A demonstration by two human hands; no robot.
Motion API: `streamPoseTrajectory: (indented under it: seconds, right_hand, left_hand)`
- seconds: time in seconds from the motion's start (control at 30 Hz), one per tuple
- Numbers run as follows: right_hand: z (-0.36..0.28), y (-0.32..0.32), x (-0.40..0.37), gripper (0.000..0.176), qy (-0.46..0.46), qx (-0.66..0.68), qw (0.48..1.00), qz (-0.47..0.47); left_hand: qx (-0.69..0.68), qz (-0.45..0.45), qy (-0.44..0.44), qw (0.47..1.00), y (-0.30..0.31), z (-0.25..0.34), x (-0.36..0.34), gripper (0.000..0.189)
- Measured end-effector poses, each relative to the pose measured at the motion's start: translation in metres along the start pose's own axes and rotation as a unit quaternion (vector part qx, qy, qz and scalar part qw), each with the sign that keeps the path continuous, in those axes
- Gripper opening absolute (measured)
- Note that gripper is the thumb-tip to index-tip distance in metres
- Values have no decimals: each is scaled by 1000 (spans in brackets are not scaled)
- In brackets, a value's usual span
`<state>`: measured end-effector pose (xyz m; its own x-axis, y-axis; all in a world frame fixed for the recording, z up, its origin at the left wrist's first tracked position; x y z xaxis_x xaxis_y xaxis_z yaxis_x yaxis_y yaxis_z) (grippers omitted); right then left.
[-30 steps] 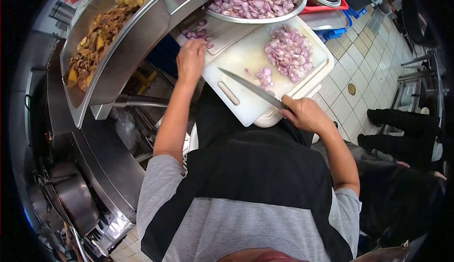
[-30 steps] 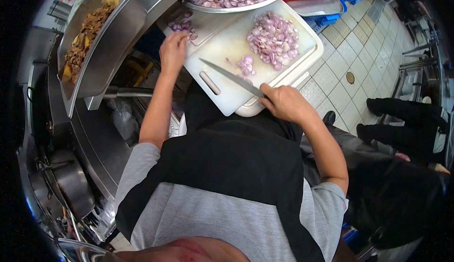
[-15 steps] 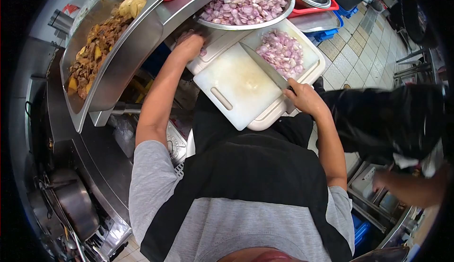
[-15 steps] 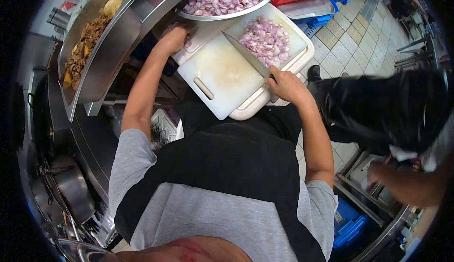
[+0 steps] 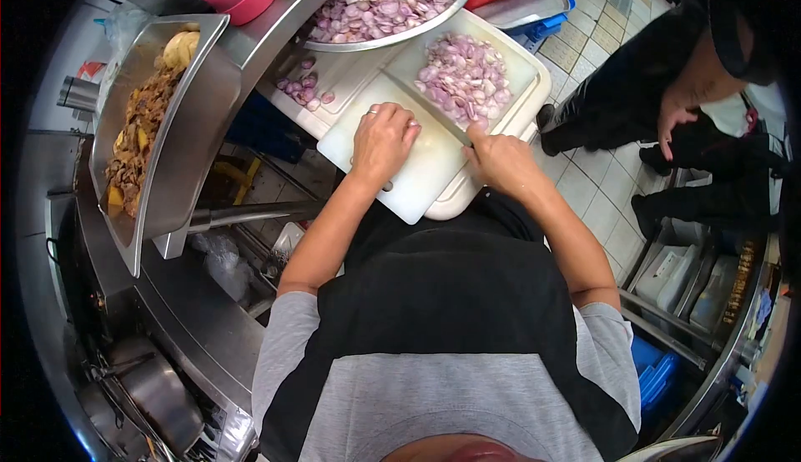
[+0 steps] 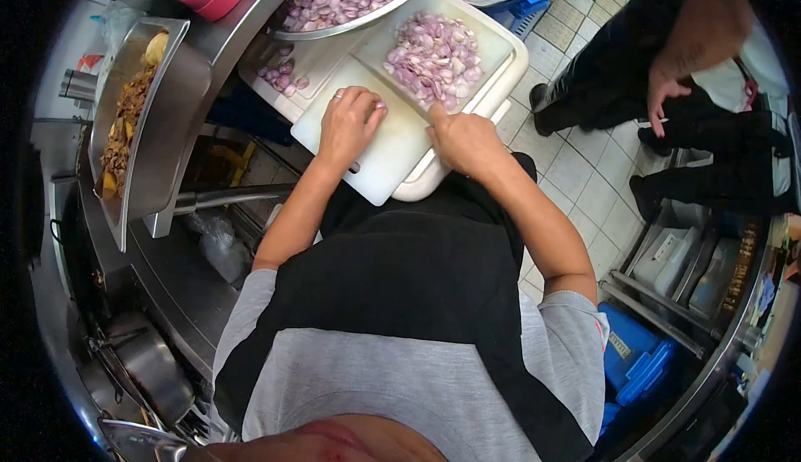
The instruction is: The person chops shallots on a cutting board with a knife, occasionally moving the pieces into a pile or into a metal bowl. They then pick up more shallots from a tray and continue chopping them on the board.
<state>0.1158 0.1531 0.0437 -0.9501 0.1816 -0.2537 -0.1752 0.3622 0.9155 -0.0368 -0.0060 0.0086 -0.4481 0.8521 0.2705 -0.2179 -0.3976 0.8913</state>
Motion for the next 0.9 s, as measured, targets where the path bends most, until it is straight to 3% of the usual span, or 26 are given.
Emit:
streamPoseTrajectory:
  seconds: [0.17, 0.57, 0.67, 0.8, 0.9]
  right_hand:
    - [-7, -9, 2, 25, 52, -23, 998, 1]
    - [-16, 12, 9, 26, 73, -34, 995, -52]
    - [-10, -14, 25, 24, 78, -3, 997, -25]
    - [-15, 7, 24, 24, 93, -12, 995, -36]
    - [-23, 19, 13, 25, 63, -58, 993, -83]
  left_hand:
    - [-69, 50, 53, 995, -1, 3, -9, 18]
    - [-80, 51, 10, 995, -6, 1, -5, 12]
    - [-95, 53, 0, 994, -6, 0, -4, 12]
    - [-101, 42, 0, 994, -4, -1, -4, 13]
    - [-106, 47, 1, 993, -5, -1, -4, 13]
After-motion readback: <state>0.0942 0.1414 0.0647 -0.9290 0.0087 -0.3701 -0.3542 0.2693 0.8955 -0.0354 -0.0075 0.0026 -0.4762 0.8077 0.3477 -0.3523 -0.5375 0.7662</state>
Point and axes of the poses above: each hand's wrist, its own x-axis towards the middle knuckle, its own y-axis out of the back of the hand, z = x × y, the point moved 1 cm from there along x, towards the middle knuckle, and after that the axes turned 9 degrees about -z, right-handed, at the moved point
